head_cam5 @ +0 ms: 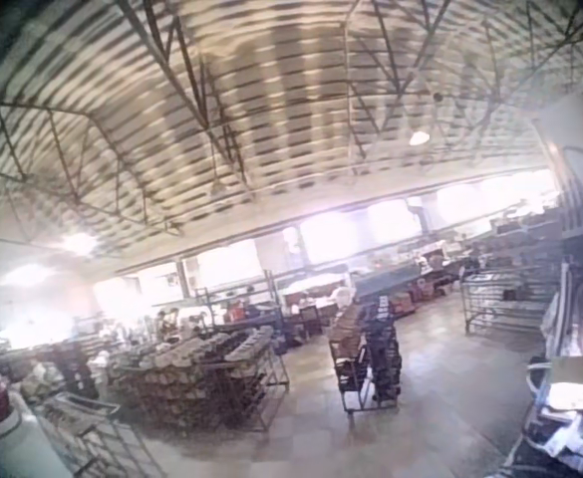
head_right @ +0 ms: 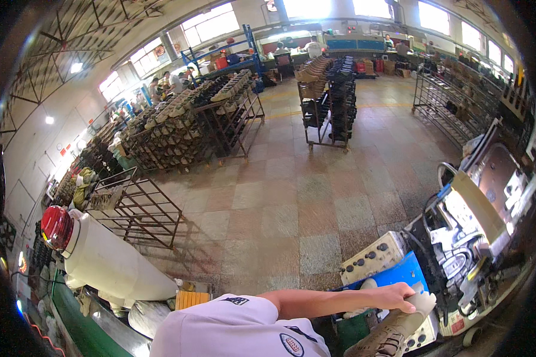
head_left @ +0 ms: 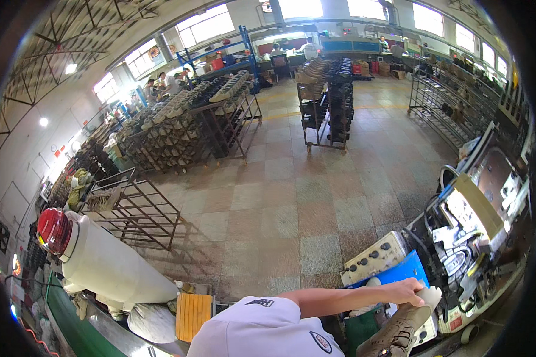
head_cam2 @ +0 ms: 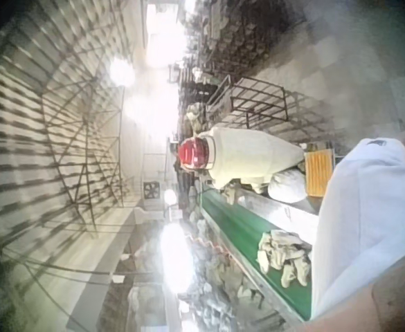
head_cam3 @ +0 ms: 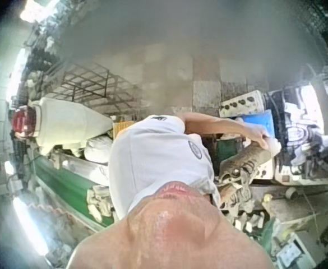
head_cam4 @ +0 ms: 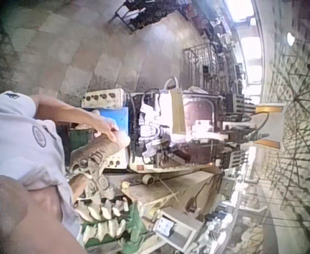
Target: The person places a shoe upper onto a machine press, activates the machine to press the sole onto the shoe, then removes the shoe and places it onto a conveyor belt.
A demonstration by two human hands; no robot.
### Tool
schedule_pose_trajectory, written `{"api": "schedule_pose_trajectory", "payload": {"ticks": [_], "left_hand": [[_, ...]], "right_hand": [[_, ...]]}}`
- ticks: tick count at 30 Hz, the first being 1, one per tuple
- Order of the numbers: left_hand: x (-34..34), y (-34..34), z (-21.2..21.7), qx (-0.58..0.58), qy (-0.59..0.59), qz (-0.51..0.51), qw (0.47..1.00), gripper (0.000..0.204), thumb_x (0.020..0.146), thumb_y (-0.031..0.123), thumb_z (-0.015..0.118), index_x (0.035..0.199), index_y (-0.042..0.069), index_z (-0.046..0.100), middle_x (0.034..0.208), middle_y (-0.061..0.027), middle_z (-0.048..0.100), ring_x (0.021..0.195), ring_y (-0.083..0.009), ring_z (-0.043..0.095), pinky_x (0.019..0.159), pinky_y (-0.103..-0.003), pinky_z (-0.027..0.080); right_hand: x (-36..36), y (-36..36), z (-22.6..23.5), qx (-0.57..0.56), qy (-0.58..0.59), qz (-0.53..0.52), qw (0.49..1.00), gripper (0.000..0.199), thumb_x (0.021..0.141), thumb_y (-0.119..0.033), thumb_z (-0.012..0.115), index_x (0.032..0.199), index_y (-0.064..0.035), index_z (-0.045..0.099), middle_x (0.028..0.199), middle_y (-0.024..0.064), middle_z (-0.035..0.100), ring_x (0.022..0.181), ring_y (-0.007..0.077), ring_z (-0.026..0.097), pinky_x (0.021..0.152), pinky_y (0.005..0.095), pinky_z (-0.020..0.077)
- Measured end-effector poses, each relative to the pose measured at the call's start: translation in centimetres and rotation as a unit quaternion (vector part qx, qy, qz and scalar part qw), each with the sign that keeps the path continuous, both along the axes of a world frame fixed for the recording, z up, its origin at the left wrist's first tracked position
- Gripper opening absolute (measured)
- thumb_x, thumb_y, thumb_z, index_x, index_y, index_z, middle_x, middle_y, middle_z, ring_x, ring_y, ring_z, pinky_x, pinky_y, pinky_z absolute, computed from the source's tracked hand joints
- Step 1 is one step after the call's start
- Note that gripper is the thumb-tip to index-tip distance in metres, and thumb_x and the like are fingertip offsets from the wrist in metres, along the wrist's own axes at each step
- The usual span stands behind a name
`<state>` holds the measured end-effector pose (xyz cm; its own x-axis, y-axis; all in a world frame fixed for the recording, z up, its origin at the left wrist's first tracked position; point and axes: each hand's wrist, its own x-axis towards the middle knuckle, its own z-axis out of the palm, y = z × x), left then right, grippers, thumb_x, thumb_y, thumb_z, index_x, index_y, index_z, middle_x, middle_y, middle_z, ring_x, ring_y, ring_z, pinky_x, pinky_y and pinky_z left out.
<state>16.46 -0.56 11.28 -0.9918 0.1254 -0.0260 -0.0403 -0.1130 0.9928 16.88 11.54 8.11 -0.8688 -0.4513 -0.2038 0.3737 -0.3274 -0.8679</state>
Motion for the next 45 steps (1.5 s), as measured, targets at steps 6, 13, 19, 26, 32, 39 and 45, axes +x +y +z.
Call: {"api": "schedule_pose_trajectory", "payload": {"ticks": [6,13,19,26,32,39,45], "left_hand": [[-0.8,-5.2,-1.2,-0.163,0.017,0.104,0.981,0.039,0.077,0.03,0.08,0.075,-0.006,0.066,0.059,-0.0058,0.054,0.06,-0.0107,0.05,0.054,-0.037,0.041],[-5.6,-7.2,1.4,-0.248,-0.112,0.146,0.951,0.019,0.074,0.02,0.081,0.076,0.004,0.073,0.069,-0.0042,0.069,0.059,-0.0095,0.063,0.054,-0.028,0.051],[-9.7,-2.7,-2.5,0.105,-0.088,0.14,0.981,0.031,0.079,-0.001,0.076,0.109,-0.006,0.07,0.099,-0.0139,0.072,0.085,-0.0197,0.072,0.074,-0.03,0.061],[-15.1,-2.9,-4.5,0.183,-0.072,0.18,0.964,0.047,0.081,-0.011,0.06,0.128,-0.014,0.057,0.121,-0.0258,0.066,0.103,-0.0305,0.071,0.089,-0.036,0.062],[-17.2,-2.1,-5.4,0.196,-0.034,0.191,0.961,0.053,0.087,-0.005,0.063,0.137,-0.014,0.048,0.119,-0.0227,0.068,0.094,-0.0215,0.072,0.08,-0.026,0.059],[-15.2,0.6,-9.1,0.297,-0.134,0.106,0.939,0.033,0.102,0.016,0.055,0.126,-0.005,0.062,0.113,-0.011,0.07,0.094,-0.0156,0.068,0.083,-0.029,0.056],[-15.7,-0.6,-11.1,0.254,-0.1,0.036,0.961,0.028,0.099,0.011,0.057,0.121,-0.004,0.065,0.111,-0.0115,0.07,0.092,-0.017,0.069,0.082,-0.031,0.057]], "right_hand": [[-0.2,-1.2,-0.5,-0.008,-0.032,0.003,0.999,0.051,0.098,-0.023,0.066,0.14,0.0008,0.051,0.123,0.0106,0.065,0.102,0.0191,0.065,0.091,0.0339,0.054],[-1.8,5.3,-1.2,-0.097,-0.083,-0.123,0.984,0.051,0.099,-0.022,0.064,0.143,0.001,0.049,0.125,0.0105,0.064,0.103,0.0185,0.065,0.092,0.0331,0.054],[-6.1,7.5,-2.6,-0.176,-0.047,-0.168,0.969,0.055,0.1,-0.021,0.063,0.148,0.001,0.046,0.133,0.0104,0.061,0.112,0.0168,0.063,0.096,0.0321,0.0526],[-13.2,4.8,-4.5,-0.126,-0.019,-0.209,0.969,0.055,0.101,-0.025,0.064,0.147,0.0019,0.048,0.133,0.0097,0.062,0.113,0.0149,0.062,0.097,0.03,0.0509],[-16.5,3.6,-3.5,-0.142,0.008,-0.236,0.961,0.049,0.099,-0.025,0.065,0.139,0.0023,0.055,0.124,0.0086,0.066,0.108,0.0138,0.063,0.094,0.0286,0.0507],[-17.5,2.6,-5.7,-0.156,-0.052,-0.277,0.947,0.033,0.098,-0.02,0.068,0.122,0.0028,0.065,0.112,0.0084,0.07,0.099,0.0154,0.066,0.089,0.0301,0.0529],[-17.2,1.7,-5.9,-0.17,-0.059,-0.302,0.936,0.035,0.099,-0.02,0.066,0.124,0.004,0.065,0.114,0.0099,0.07,0.101,0.0162,0.066,0.092,0.0306,0.0527]]}}
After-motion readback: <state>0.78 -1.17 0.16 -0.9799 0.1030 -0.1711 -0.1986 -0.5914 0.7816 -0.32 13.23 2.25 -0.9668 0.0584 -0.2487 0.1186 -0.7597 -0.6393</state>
